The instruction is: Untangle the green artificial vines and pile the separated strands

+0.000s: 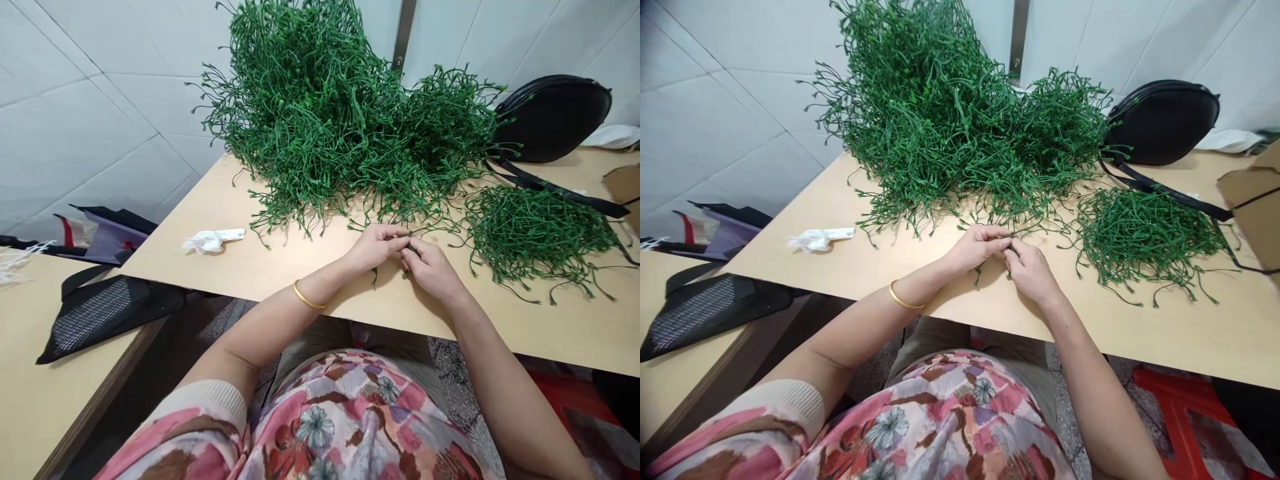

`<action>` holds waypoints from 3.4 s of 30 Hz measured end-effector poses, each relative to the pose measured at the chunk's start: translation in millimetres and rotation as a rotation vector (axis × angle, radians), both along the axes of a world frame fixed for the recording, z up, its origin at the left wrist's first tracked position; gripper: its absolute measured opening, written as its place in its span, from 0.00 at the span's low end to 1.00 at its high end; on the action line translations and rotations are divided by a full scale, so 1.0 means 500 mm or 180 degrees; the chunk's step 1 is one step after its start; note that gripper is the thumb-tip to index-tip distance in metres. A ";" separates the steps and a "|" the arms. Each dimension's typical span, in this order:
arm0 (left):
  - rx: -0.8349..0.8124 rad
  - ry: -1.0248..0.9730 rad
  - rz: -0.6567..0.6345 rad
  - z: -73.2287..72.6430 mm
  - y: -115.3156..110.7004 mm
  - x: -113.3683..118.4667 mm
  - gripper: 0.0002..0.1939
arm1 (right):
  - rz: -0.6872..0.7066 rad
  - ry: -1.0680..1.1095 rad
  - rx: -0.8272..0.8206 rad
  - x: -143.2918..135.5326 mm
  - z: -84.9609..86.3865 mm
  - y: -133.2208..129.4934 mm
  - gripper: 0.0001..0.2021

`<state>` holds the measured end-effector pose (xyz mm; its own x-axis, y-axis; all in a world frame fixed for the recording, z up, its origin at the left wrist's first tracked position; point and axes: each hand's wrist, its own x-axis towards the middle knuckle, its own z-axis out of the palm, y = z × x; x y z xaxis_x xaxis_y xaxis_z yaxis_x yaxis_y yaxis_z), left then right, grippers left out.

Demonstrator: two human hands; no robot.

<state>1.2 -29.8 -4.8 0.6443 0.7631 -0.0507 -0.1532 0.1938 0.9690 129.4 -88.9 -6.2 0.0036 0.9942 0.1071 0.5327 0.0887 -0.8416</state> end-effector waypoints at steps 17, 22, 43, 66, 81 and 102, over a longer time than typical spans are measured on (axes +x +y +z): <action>-0.1409 -0.0769 -0.0002 -0.007 0.010 0.004 0.05 | -0.0266 -0.0539 0.0644 -0.010 -0.002 0.003 0.12; -0.2012 -0.0961 0.0197 0.011 0.039 -0.021 0.10 | 0.0319 0.0954 0.0704 -0.014 0.024 -0.030 0.15; -0.1313 -0.0901 -0.0132 0.005 0.037 -0.015 0.12 | -0.1401 -0.2159 0.1529 0.112 0.118 -0.055 0.15; -0.0752 -0.0187 0.0160 0.011 0.021 -0.019 0.05 | -0.0352 0.0786 0.0147 0.017 -0.029 0.014 0.06; -0.0488 -0.0034 0.0182 0.004 0.019 -0.008 0.02 | -0.0501 -0.1058 0.0826 -0.001 0.018 -0.104 0.14; 0.2658 0.0517 0.0306 0.084 0.041 -0.003 0.04 | 0.1270 0.1470 -0.0724 0.067 0.063 0.061 0.19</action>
